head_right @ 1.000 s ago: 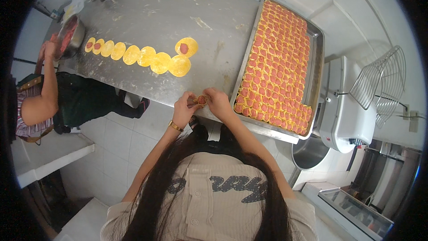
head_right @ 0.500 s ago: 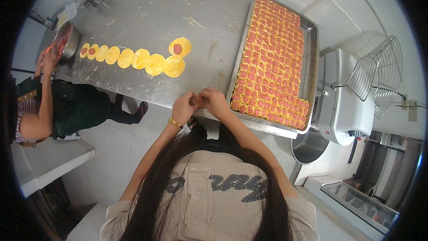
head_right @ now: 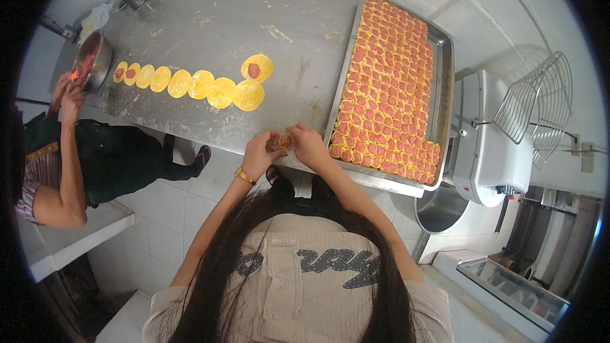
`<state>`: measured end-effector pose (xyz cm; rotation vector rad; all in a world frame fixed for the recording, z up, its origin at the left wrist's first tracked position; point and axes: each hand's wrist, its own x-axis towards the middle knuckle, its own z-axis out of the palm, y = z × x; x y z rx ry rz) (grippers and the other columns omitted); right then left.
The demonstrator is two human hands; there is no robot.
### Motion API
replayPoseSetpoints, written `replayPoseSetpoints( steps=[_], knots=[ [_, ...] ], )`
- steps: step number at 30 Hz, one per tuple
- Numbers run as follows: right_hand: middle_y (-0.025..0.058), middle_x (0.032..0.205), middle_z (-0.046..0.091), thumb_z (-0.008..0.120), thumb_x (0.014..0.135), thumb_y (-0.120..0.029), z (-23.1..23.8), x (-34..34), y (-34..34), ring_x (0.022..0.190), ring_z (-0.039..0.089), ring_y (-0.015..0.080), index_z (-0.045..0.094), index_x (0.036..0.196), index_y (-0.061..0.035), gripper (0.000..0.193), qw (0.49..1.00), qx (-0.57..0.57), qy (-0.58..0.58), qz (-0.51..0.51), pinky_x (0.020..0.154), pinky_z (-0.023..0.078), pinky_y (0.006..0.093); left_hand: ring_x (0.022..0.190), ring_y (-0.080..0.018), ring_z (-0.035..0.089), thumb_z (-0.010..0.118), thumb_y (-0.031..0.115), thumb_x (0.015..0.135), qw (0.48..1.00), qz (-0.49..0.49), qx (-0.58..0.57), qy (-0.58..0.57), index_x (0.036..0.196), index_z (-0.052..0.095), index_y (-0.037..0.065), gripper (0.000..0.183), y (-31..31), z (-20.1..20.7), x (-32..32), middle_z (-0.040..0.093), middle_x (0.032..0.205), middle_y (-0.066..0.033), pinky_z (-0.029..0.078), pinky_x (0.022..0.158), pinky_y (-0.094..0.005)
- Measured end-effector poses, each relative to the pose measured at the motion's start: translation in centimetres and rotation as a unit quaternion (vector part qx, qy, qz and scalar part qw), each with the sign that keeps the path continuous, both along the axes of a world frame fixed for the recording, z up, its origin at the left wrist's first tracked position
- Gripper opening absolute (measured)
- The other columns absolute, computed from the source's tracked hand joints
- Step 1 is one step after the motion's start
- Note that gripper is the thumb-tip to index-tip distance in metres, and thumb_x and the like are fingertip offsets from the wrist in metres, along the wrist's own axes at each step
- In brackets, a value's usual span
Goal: The person places a red filling onto yellow dough discs, folds them into half-moon shapes, and arranges them on a metal baking tray. Another person adds filling to dough discs in the background. The assembled pastries are placed in neat rows on the tray.
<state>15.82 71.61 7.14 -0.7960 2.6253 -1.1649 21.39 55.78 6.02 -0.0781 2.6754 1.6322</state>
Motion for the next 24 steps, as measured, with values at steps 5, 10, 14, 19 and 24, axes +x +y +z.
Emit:
replayPoseSetpoints(
  steps=[5, 10, 14, 19, 24],
  knots=[
    [0.0134, 0.084, 0.057, 0.054, 0.068, 0.004, -0.1, 1.0, -0.6, 0.079, 0.058, 0.0362, 0.059, 0.083, -0.0034, 0.018, 0.999, 0.004, -0.043, -0.019, 0.068, 0.047, 0.0418, 0.069, -0.0229, 0.064, 0.075, 0.006, 0.065, 1.0, -0.006, -0.012, -0.008, 0.087, 0.056, 0.002, 0.03, 0.3, -0.3, 0.0, 0.063, 0.08, -0.0112, 0.05, 0.062, -0.0314],
    [0.0133, 0.084, 0.056, 0.054, 0.067, 0.004, 0.1, 1.5, -0.4, 0.08, 0.058, 0.0359, 0.058, 0.085, -0.0038, 0.019, 0.999, -0.038, -0.032, 0.008, 0.068, 0.047, 0.0426, 0.071, -0.0239, 0.063, 0.073, 0.005, 0.067, 0.999, -0.02, -0.01, -0.029, 0.093, 0.056, 0.004, 0.031, 0.4, 0.1, 0.5, 0.062, 0.079, -0.0102, 0.05, 0.063, -0.0329],
    [0.012, 0.083, 0.056, 0.054, 0.068, 0.004, 0.4, 2.2, -0.2, 0.079, 0.058, 0.0349, 0.057, 0.083, -0.004, 0.018, 0.999, -0.01, -0.009, -0.041, 0.067, 0.047, 0.0413, 0.074, -0.025, 0.062, 0.072, 0.005, 0.068, 0.998, -0.012, -0.055, 0.008, 0.091, 0.055, 0.004, 0.029, 0.1, 0.3, 0.9, 0.061, 0.081, -0.0113, 0.05, 0.065, -0.0342],
    [0.0119, 0.084, 0.057, 0.055, 0.067, 0.004, 0.2, 1.7, -0.9, 0.082, 0.058, 0.0352, 0.059, 0.086, -0.0052, 0.022, 0.997, -0.055, -0.034, -0.034, 0.069, 0.047, 0.0418, 0.075, -0.0241, 0.063, 0.07, 0.004, 0.07, 0.994, -0.014, -0.104, 0.009, 0.092, 0.055, 0.003, 0.027, 0.0, -0.3, 0.2, 0.061, 0.082, -0.0112, 0.05, 0.066, -0.0323],
    [0.0132, 0.085, 0.057, 0.053, 0.069, 0.004, 0.4, 1.4, -0.5, 0.083, 0.058, 0.0355, 0.059, 0.087, -0.0037, 0.021, 0.999, -0.037, -0.012, -0.015, 0.07, 0.047, 0.0421, 0.071, -0.0249, 0.063, 0.069, 0.005, 0.071, 0.997, -0.029, -0.075, -0.002, 0.091, 0.055, 0.004, 0.024, -0.4, -0.6, 0.2, 0.062, 0.079, -0.011, 0.049, 0.064, -0.0339]
  ],
)
